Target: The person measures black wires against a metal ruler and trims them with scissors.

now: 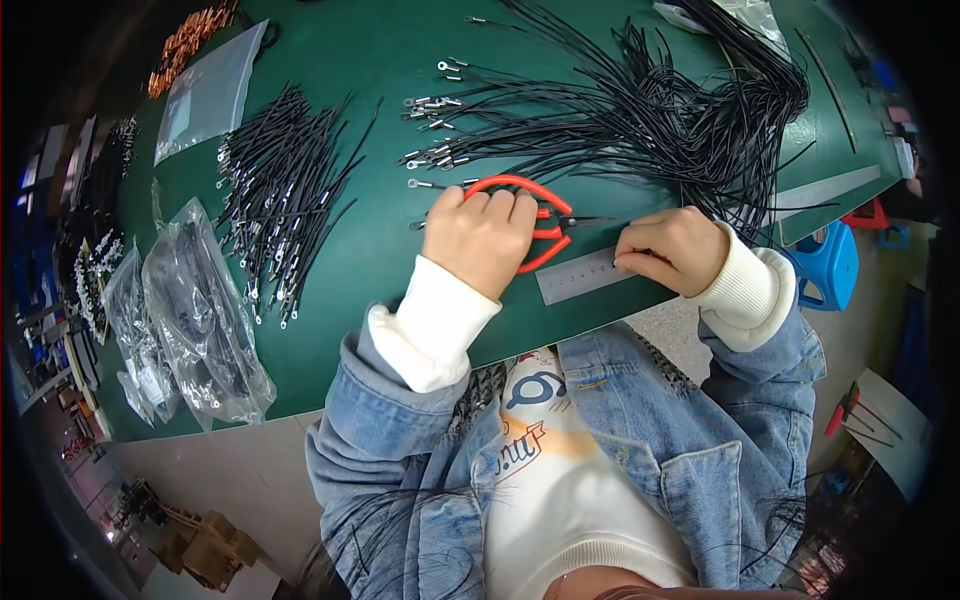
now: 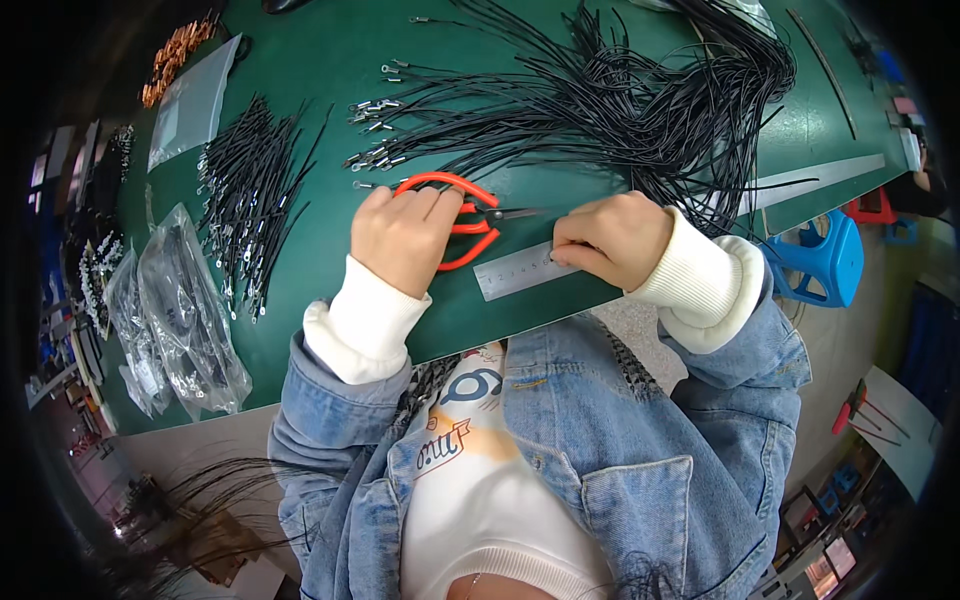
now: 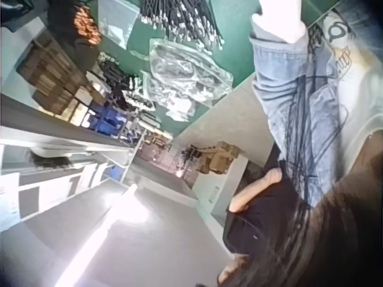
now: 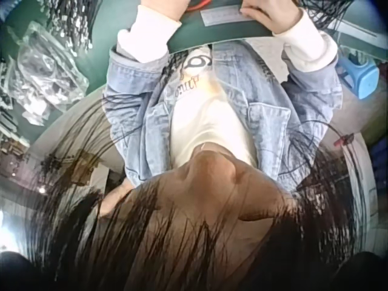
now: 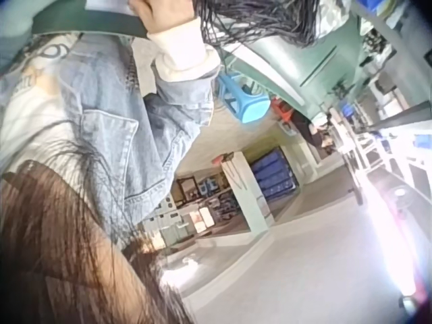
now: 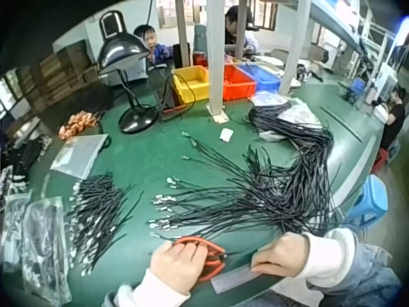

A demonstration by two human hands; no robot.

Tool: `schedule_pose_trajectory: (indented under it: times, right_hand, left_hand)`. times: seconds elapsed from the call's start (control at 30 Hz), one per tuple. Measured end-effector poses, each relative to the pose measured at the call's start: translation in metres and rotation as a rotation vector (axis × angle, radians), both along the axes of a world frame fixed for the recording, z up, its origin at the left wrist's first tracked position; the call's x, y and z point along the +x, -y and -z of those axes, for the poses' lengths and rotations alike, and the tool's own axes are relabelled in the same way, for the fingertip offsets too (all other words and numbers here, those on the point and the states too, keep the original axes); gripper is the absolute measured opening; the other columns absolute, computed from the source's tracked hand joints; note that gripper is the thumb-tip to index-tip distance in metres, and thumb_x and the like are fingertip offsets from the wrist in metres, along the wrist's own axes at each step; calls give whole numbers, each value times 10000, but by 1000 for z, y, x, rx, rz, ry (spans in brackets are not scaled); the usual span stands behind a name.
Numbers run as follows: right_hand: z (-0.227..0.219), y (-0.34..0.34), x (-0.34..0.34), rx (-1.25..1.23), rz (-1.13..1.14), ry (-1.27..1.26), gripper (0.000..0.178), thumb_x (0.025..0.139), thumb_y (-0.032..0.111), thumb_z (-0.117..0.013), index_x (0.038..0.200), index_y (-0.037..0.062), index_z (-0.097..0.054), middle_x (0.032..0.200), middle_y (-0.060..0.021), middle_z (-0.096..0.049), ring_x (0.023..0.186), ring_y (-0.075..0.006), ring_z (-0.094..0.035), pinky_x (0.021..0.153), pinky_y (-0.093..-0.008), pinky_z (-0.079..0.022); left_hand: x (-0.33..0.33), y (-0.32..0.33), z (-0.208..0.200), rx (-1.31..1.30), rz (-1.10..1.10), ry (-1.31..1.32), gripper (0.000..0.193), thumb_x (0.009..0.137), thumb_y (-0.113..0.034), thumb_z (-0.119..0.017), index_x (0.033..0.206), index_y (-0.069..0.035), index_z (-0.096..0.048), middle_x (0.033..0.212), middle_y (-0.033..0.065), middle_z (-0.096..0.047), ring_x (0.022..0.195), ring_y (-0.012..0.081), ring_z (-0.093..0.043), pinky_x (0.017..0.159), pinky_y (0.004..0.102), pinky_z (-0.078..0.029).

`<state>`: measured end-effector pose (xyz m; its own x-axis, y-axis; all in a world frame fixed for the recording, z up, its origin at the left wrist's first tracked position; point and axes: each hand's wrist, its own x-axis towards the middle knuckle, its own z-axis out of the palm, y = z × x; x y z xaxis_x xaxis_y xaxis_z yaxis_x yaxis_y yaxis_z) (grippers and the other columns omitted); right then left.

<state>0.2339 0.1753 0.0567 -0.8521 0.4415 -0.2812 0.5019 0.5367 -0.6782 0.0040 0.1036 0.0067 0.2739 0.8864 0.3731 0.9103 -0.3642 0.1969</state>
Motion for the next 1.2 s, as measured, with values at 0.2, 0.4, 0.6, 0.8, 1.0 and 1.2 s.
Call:
schedule_pose_trajectory:
  times: [0.2, 0.4, 0.6, 0.8, 1.0, 1.2]
  right_hand:
    - [5, -3, 0, 16, -43, 42, 143, 828, 156, -599, 799, 18, -622, 714, -107, -623, 648, -282, -609, 587, -344, -483]
    - [-3, -18, 6, 139, 37, 163, 200, 832, 194, -601, 740, 20, -637, 684, -108, -598, 635, -283, -581, 593, -344, -468]
    - [7, -18, -45, 406, 95, -254, 111, 777, 156, -660, 804, 51, -636, 781, -73, -571, 751, -261, -551, 674, -340, -465]
    - [28, -31, -68, 678, 16, -224, 140, 733, 125, -685, 836, 83, -599, 863, -29, -534, 853, -231, -513, 773, -322, -441]
    - [9, -31, -59, 365, 87, -369, 101, 770, 52, -656, 855, 13, -616, 843, -99, -629, 795, -271, -602, 709, -324, -486]
    - [2, -30, -54, 296, 99, -344, 106, 798, 51, -631, 885, -9, -628, 859, -120, -644, 812, -285, -619, 734, -327, -496]
  left_hand:
    - [-4, 3, -4, 29, 2, -6, 88, 676, -70, -600, 707, -98, -523, 590, 12, -522, 540, 177, -543, 570, 298, -393]
    - [-70, 35, -53, 111, -463, 72, 228, 654, 8, -641, 879, -32, -648, 658, 131, -593, 554, 306, -562, 542, 380, -457]
    - [-114, 63, -26, -55, -675, 314, 199, 722, -83, -716, 913, -53, -669, 698, 138, -635, 583, 296, -624, 531, 338, -483]
    - [-74, 93, -24, -240, -636, 281, 245, 688, -143, -766, 893, -64, -657, 780, 85, -629, 603, 273, -626, 544, 344, -495]
    - [-69, 100, -24, -207, -673, 236, 266, 684, -126, -766, 918, -52, -663, 818, 76, -610, 707, 267, -599, 624, 349, -483]
    - [-49, 86, -34, -100, -370, 444, 297, 660, -54, -764, 932, -12, -654, 868, 99, -600, 790, 267, -562, 733, 351, -440]
